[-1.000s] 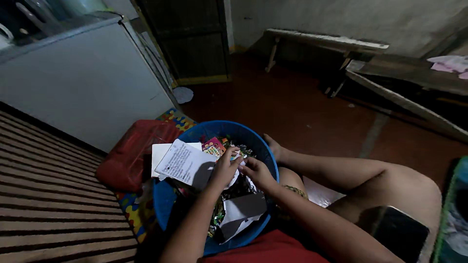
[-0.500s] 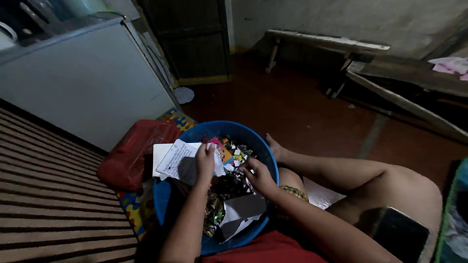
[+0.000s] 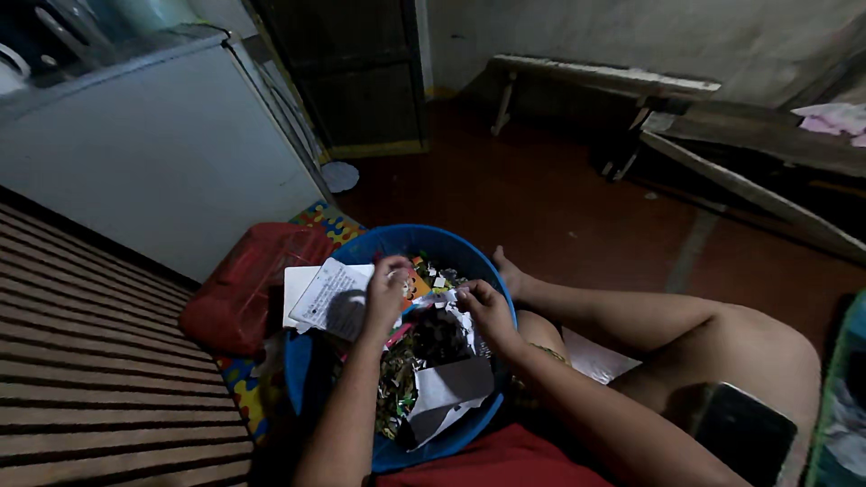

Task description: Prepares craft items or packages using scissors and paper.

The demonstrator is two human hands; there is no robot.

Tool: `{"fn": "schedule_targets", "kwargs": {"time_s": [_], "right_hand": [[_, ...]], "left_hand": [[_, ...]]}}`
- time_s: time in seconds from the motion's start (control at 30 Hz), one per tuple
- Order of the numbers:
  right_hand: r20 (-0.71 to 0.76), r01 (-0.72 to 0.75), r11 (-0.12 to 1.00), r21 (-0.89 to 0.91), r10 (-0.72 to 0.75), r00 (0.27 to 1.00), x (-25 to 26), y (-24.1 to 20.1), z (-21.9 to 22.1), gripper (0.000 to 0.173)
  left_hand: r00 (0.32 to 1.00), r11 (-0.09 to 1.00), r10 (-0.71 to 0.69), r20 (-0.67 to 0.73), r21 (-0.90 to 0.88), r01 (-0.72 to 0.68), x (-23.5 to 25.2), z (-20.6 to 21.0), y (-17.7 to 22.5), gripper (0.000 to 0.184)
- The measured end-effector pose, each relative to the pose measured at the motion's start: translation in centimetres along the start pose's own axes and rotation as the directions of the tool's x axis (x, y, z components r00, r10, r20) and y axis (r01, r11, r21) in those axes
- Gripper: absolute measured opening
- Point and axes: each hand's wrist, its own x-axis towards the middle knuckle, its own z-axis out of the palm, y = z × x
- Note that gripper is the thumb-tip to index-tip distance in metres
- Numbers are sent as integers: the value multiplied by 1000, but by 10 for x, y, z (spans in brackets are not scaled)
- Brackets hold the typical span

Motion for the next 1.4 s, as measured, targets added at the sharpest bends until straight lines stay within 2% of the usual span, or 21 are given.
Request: {"fn": "schedule_targets", "kwargs": {"time_s": [0.07, 0.1, 0.17, 0.23, 0.33, 0.43, 0.57, 0.63, 0.67, 0.77, 0.83, 0.9, 0.97, 1.07, 1.17, 1.23, 1.33, 1.4], "right_hand": [[12, 1, 1000, 21, -1, 1000, 0, 1, 0, 19], [22, 8, 1000, 28, -9, 1000, 0, 1, 1, 18], [40, 29, 999, 32, -30, 999, 0, 4, 1, 17], [55, 42, 999, 16, -43, 998, 0, 5, 2, 15], [77, 59, 998, 15, -60, 995, -1, 4, 1, 14], [92, 48, 992, 119, -59, 994, 0, 5, 1, 10], [45, 40, 958, 282, -55, 997, 1, 7, -1, 6], [15, 9, 967, 254, -14, 1000, 2, 5, -4, 8], [13, 1, 983, 184, -3, 1000, 2, 4, -4, 11], [119, 36, 990, -133, -20, 993, 1, -1, -1, 37], [157, 125, 967, -220, -91, 983, 0, 3, 2, 42], [153, 152, 967, -203, -122, 981, -1, 5, 2, 36], [142, 66, 989, -129, -47, 989, -2, 2, 1, 27], [174, -88, 996, -20, 90, 981, -1, 0, -1, 19], [183, -166, 985, 49, 154, 971, 1, 1, -2, 15], [144, -169, 982, 80, 157, 977, 1, 0, -2, 14], [107, -158, 983, 93, 148, 983, 1, 0, -3, 13], [121, -126, 990, 69, 117, 986, 1, -1, -2, 14]], "left_hand": [[961, 992, 45, 274, 101, -75, -5, 11, 6, 37], [937, 984, 34, 347, 153, -92, -8, 18, 9, 38], [917, 968, -36, 398, 242, -67, -14, 27, 12, 33], [920, 960, -86, 383, 280, -27, -16, 31, 15, 28], [926, 972, -82, 370, 236, -9, -16, 30, 17, 24], [925, 988, -88, 370, 148, 35, -16, 32, 16, 22], [919, 977, -211, 332, 61, 202, -14, 29, 14, 22], [921, 971, -239, 308, 54, 233, -10, 21, 11, 23], [922, 970, -243, 301, 54, 238, -9, 19, 10, 22], [921, 972, -234, 311, 68, 224, -7, 17, 11, 21], [911, 974, -224, 347, 108, 199, -8, 20, 13, 29], [897, 975, -215, 386, 140, 173, -10, 24, 15, 45], [890, 976, -195, 412, 175, 133, -12, 27, 16, 54], [887, 966, -173, 428, 250, 68, -13, 29, 19, 54], [882, 951, -167, 441, 308, 26, -13, 29, 19, 57], [887, 957, -143, 440, 288, 12, -13, 26, 18, 52], [894, 961, -137, 426, 277, 15, -10, 18, 14, 30], [894, 958, -143, 424, 288, 17, -8, 15, 12, 26]]}}
